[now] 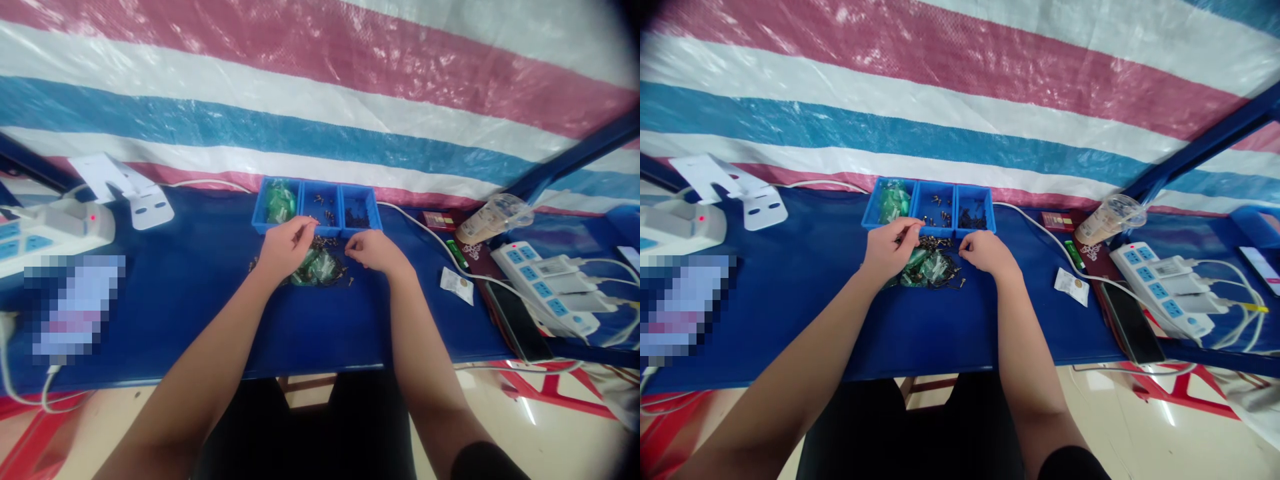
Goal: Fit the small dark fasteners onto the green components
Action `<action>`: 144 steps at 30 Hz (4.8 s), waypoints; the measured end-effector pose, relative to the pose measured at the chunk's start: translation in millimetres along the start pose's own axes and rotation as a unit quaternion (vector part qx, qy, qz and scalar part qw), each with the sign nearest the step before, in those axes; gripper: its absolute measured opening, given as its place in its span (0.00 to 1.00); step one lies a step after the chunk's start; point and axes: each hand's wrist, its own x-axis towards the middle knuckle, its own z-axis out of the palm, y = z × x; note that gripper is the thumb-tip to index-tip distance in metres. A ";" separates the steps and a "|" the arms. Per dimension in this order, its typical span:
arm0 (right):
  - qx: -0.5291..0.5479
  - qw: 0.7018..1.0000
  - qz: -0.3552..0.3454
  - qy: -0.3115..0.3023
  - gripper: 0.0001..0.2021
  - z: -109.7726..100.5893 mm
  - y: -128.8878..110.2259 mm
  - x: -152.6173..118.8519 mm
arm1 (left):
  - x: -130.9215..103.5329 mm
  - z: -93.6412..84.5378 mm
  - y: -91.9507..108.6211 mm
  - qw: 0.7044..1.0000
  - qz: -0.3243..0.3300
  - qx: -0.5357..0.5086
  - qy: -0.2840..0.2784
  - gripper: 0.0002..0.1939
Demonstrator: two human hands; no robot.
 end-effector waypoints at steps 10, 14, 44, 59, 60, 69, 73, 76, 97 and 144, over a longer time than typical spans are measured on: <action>0.301 0.944 -0.102 0.089 0.09 10.9 -21.7 -4.0 | 0.9 1.8 -2.6 0.995 0.058 -0.030 -0.069 0.13; 0.321 0.931 -0.128 0.117 0.10 19.2 -23.5 0.5 | 1.5 1.7 -2.4 0.997 0.058 -0.010 -0.051 0.10; 0.394 0.891 -0.143 0.172 0.13 30.5 -22.4 9.6 | 0.7 0.3 -3.0 0.999 0.016 -0.018 -0.032 0.12; 0.393 0.893 -0.131 0.177 0.14 29.9 -23.3 9.6 | 0.1 1.5 -0.9 1.000 0.019 -0.005 -0.023 0.12; 0.393 0.893 -0.132 0.175 0.14 30.0 -23.5 9.5 | 0.1 1.5 -1.4 1.000 0.017 -0.004 -0.026 0.12; 0.399 0.892 -0.133 0.167 0.12 29.9 -23.8 9.3 | -0.5 1.2 -3.6 0.999 0.004 -0.014 -0.035 0.11; 0.399 0.891 -0.136 0.169 0.11 29.1 -22.2 10.0 | -0.8 1.6 -2.5 0.999 0.006 -0.015 -0.028 0.12; 0.395 0.893 -0.133 0.170 0.11 27.9 -22.0 9.5 | -0.7 1.4 -1.6 0.999 0.011 -0.011 -0.030 0.12; 0.382 0.895 -0.142 0.180 0.13 31.0 -22.6 10.1 | -0.7 1.8 -2.5 0.999 0.006 0.003 -0.040 0.11; 0.396 0.890 -0.129 0.183 0.14 31.0 -27.2 10.6 | -0.6 4.9 -3.1 1.000 0.021 0.018 -0.015 0.12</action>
